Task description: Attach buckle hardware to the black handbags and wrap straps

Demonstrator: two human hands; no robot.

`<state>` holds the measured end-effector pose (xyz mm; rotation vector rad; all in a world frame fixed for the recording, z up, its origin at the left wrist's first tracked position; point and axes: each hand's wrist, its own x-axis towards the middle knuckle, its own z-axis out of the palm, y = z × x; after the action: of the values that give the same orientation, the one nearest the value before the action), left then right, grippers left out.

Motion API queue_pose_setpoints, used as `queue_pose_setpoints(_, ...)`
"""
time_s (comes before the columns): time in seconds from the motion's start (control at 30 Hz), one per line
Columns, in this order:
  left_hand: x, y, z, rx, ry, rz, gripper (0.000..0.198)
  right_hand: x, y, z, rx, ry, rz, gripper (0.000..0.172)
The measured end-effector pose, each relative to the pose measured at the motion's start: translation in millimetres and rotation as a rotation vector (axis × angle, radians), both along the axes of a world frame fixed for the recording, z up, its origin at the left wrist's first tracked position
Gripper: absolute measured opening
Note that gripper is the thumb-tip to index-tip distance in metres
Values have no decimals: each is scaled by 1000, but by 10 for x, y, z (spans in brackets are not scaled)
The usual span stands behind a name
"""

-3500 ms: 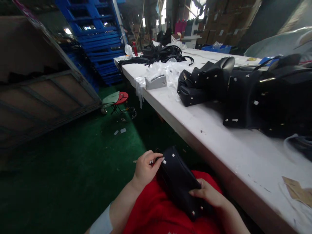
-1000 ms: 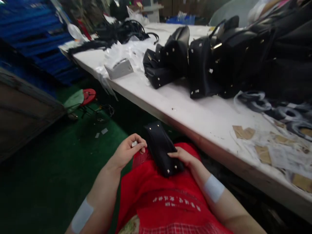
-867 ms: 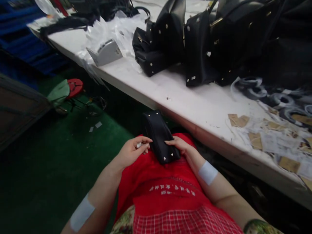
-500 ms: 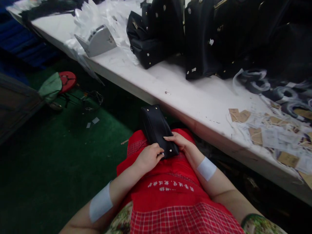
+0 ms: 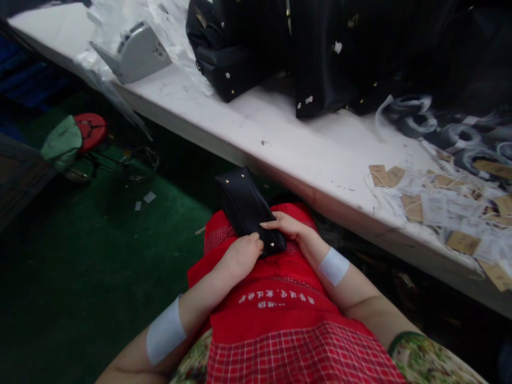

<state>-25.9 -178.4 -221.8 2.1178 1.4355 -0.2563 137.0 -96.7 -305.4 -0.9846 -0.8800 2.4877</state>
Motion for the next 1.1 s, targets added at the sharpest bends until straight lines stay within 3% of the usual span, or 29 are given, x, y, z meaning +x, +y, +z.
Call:
queue_pose_setpoints(0.1,-25,12,42,-12,-11,-1,17,2,1,36,0,11,-2,38)
queue_pose_setpoints(0.2,-118,56,131,-77,-199,32,10,11,10,44,1,9,-15,36)
queue_pose_setpoints(0.4,-255,173,243,-167,-518,388,9,6,26,-15,-5,16,-28,38)
queue_pose_setpoints(0.47,-217,191,206,-124,-520,352,9,3,29,-26,2,27,-30,40)
queue_pose_setpoints(0.57,-113,195,87,-8,-455,199,21,5,32,-28,18,33,-33,40)
queue_pose_setpoints(0.73,35,199,-116,42,-293,80,14,5,34,-41,38,33,-35,34)
queue_pose_setpoints(0.9,121,199,-132,53,-142,58,12,5,38,-40,46,37,-32,31)
queue_pose_setpoints(1.1,201,154,-85,65,-95,119,12,19,49,5,52,47,-30,33)
